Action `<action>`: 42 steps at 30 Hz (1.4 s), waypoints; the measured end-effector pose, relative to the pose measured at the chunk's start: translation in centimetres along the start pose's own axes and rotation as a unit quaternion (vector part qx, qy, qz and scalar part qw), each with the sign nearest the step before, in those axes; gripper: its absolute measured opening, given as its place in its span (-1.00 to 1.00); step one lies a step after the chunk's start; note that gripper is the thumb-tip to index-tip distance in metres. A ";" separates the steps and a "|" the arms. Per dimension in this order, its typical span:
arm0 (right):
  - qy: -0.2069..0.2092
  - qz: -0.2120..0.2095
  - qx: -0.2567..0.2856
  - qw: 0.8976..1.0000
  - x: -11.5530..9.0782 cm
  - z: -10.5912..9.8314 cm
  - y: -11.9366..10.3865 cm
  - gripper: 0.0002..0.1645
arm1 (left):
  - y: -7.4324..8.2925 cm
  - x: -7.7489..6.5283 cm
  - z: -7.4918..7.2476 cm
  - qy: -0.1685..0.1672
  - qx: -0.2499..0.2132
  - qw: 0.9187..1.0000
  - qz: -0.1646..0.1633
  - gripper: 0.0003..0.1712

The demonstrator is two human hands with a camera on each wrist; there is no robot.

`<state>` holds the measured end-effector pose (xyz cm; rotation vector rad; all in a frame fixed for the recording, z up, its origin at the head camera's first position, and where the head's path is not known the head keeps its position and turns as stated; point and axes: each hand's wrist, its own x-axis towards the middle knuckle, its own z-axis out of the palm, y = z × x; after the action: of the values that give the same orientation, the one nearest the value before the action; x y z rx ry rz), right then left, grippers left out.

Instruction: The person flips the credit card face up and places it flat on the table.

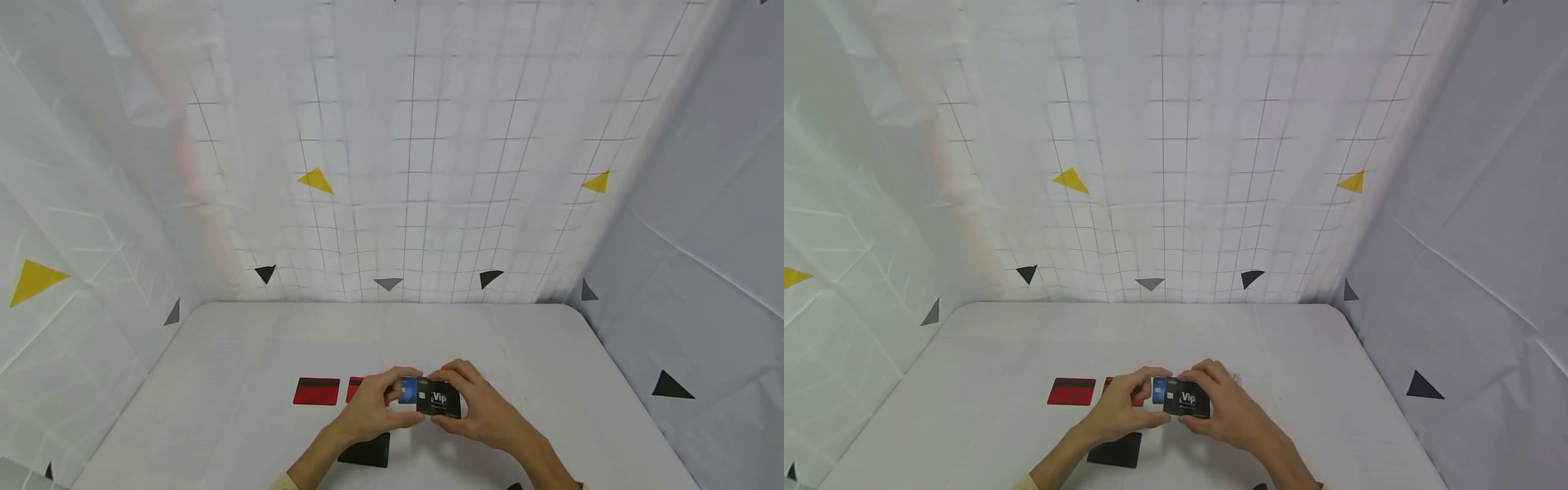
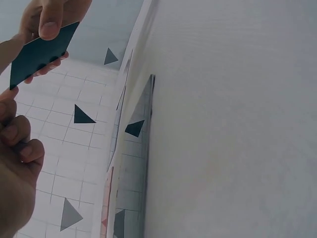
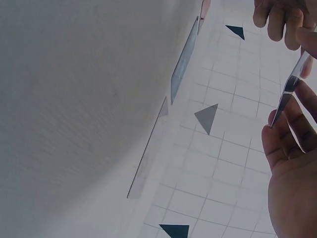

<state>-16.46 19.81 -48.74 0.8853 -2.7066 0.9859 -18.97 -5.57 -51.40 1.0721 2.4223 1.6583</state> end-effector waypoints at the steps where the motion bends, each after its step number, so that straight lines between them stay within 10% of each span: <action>1: 0.000 -0.001 -0.007 1.000 0.0 -0.1 -0.1 -0.22 | 0.0 0.0 0.0 0.001 0.002 1.000 0.005 -0.34; 16: -0.004 -0.034 -0.010 0.999 0.0 -0.5 0.2 -0.26 | -0.3 0.0 -0.4 0.009 0.045 0.998 0.034 -0.38; 42: -0.073 0.056 -0.014 0.996 -0.2 -1.0 1.9 -0.33 | -0.4 0.0 -1.3 -0.035 0.175 0.981 -0.076 -0.27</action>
<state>-17.48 21.65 -49.07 0.8392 -2.9141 0.9347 -19.67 -6.76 -51.15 0.9273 2.7340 1.1577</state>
